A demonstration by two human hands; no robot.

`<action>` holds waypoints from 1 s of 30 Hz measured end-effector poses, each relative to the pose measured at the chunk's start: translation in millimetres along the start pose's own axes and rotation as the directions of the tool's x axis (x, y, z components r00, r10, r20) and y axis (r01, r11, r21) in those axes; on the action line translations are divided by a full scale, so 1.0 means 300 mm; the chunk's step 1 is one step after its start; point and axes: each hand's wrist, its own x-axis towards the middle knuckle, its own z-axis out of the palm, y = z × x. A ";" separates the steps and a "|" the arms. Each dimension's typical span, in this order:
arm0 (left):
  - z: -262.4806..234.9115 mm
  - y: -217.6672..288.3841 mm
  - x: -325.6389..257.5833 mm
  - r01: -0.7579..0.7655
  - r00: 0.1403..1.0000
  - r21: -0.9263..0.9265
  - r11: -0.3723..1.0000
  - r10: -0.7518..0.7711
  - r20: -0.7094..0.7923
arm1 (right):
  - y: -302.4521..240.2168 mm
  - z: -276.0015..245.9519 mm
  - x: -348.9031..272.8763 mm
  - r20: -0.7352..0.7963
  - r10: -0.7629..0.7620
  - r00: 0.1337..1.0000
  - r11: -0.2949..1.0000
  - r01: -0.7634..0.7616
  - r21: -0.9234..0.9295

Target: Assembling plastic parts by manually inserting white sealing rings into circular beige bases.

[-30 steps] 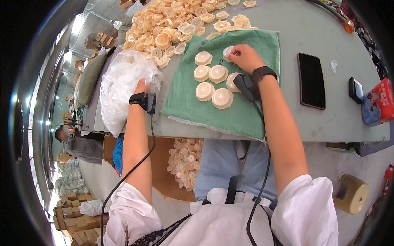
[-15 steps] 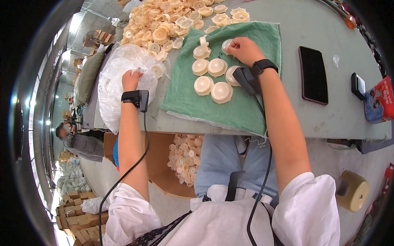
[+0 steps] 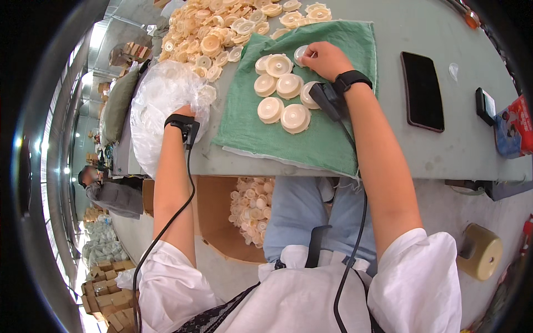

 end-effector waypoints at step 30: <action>-0.293 -0.153 -0.022 -0.353 0.739 -0.681 0.642 -0.255 -0.623 | 0.008 0.024 0.013 -0.020 0.012 1.000 0.999 -0.011 0.048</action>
